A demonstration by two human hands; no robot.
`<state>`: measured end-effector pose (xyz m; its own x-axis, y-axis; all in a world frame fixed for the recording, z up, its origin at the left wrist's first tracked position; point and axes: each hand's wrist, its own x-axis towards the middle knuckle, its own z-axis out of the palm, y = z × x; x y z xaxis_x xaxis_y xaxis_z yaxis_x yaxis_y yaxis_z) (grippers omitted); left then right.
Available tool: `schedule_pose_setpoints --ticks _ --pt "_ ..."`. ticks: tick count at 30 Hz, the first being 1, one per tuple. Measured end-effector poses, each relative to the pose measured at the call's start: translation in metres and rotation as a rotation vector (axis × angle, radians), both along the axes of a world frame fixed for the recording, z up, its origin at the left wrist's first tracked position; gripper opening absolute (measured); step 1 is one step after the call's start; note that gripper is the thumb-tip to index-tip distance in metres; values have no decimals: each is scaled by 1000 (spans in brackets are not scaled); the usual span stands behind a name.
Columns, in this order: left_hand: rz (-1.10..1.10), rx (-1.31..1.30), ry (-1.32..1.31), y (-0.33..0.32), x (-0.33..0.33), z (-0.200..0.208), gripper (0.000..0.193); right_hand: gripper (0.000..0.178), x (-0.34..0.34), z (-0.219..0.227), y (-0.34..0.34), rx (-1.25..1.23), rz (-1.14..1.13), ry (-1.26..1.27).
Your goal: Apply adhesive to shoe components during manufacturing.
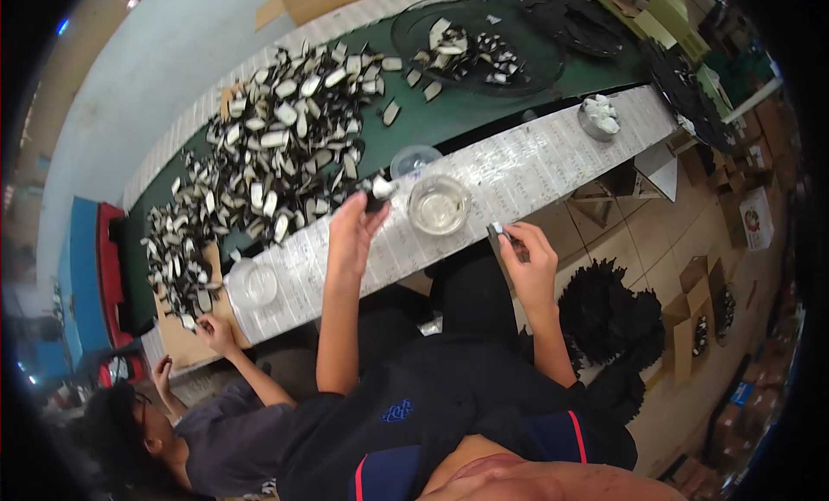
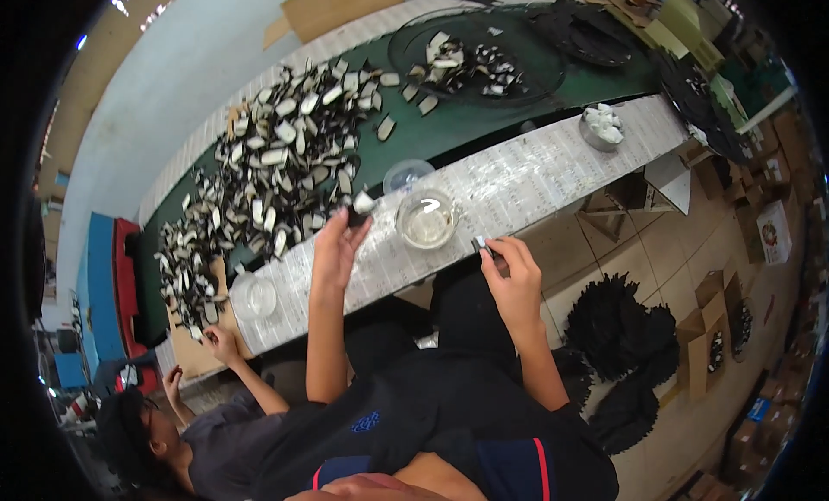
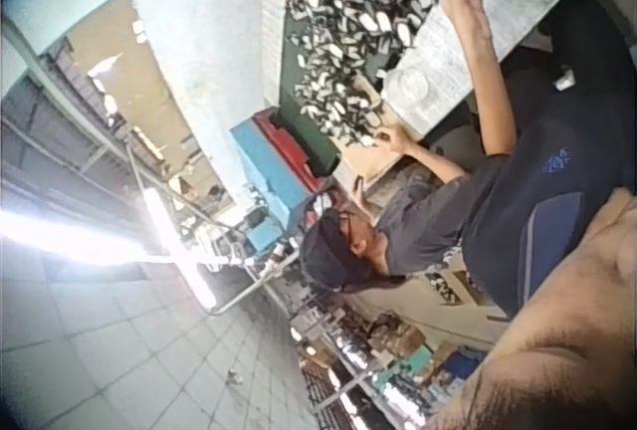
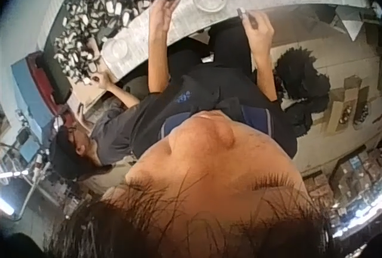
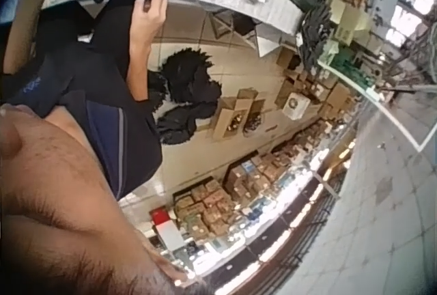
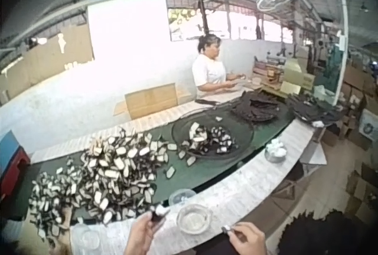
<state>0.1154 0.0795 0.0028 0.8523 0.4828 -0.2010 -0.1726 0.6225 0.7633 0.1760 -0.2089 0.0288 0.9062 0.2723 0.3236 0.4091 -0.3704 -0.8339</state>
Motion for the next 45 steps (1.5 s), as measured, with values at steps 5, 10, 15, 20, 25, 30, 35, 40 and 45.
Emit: schedule_pose_setpoints --ticks 5,10,15,20,25,30,35,40,45 --pt "-103 277 -202 39 160 65 42 15 11 -12 -18 176 -99 161" --pt "23 1367 282 97 236 24 43 16 11 -19 -26 278 -144 192" --pt "55 1657 444 150 240 -111 44 17 9 -24 -23 436 -26 455" --pt "168 1503 417 111 240 -111 27 17 1 -18 -27 388 -54 413" --pt "244 1443 232 85 182 -71 20 18 -3 -23 -35 376 -82 348" --pt "288 1489 334 41 27 -49 13 18 0 -34 -29 353 -68 386" --pt "229 1835 399 14 -75 -65 15 19 7 -26 -3 296 12 358" --pt "102 1892 338 22 -105 -69 15 19 3 -24 9 338 15 339" --pt "234 1724 354 19 -103 -51 14 20 -3 -24 10 291 27 382"
